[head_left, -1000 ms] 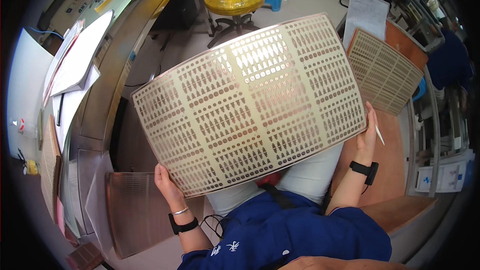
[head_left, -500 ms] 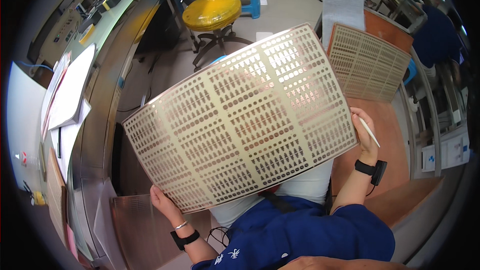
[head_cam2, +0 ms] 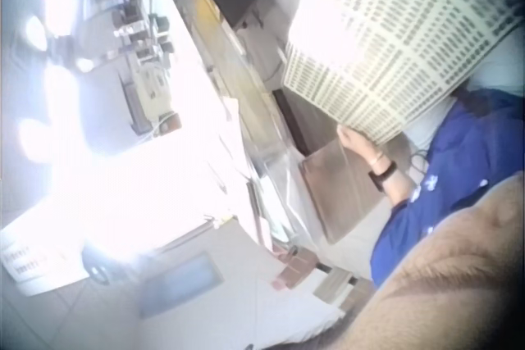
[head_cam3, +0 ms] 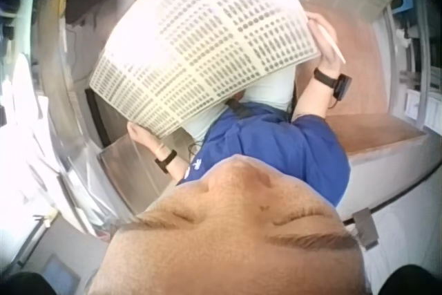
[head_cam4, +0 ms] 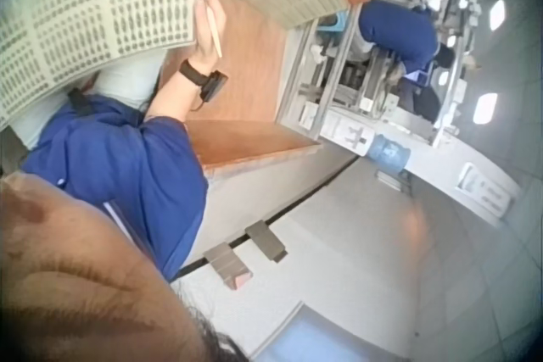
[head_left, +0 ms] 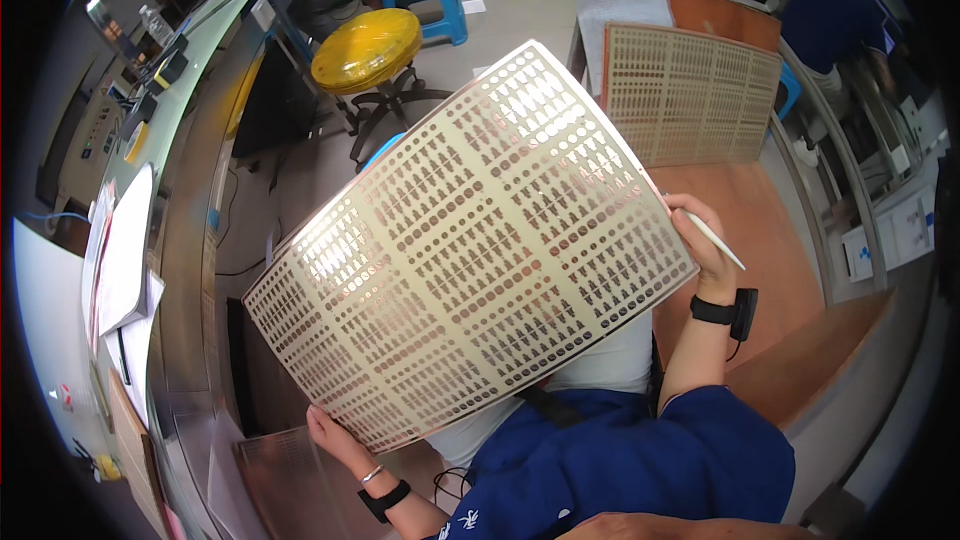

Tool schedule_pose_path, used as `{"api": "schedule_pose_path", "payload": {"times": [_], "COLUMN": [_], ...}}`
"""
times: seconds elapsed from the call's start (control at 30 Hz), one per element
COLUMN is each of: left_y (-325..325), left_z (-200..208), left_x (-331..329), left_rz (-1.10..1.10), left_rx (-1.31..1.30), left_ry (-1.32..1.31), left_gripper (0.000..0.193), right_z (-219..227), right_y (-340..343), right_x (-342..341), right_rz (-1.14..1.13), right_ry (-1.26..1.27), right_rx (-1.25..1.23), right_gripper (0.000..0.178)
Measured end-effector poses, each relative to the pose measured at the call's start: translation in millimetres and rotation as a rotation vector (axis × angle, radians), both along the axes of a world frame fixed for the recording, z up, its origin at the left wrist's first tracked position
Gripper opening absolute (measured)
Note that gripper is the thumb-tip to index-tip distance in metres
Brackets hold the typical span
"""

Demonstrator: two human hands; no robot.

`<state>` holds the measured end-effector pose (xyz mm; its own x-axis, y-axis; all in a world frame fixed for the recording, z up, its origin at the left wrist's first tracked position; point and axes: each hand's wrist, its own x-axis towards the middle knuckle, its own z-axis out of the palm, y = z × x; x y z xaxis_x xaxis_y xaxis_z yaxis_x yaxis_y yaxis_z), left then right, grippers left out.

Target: The recorder is inspecting large metal sheets with patterned cutouts, flipping them over, and using a pen to mark specific areas.

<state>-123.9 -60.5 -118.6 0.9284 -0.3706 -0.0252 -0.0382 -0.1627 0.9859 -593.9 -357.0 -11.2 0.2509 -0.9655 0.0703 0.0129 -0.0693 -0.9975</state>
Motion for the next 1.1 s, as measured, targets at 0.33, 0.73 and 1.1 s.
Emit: {"api": "schedule_pose_path", "payload": {"times": [0.33,0.73,1.1], "left_y": [4.8,4.1,-7.7], "left_z": [4.1,19.3,50.8], "left_x": [7.2,9.1,25.5], "left_rz": [-0.013,-0.041,-0.252], "left_rx": [0.026,-0.013,-0.574], "left_ry": [0.042,0.047,0.039], "left_gripper": [0.031,0.03,0.024], "right_z": [-2.7,-15.1,0.3], "right_y": [-2.1,-7.3,-60.2], "right_x": [8.0,5.0,-29.5], "right_rz": [-0.019,0.041,0.092], "right_ry": [-0.029,-0.155,0.032], "right_rx": [0.068,0.1,-0.089], "right_gripper": [0.028,0.028,0.021]}}
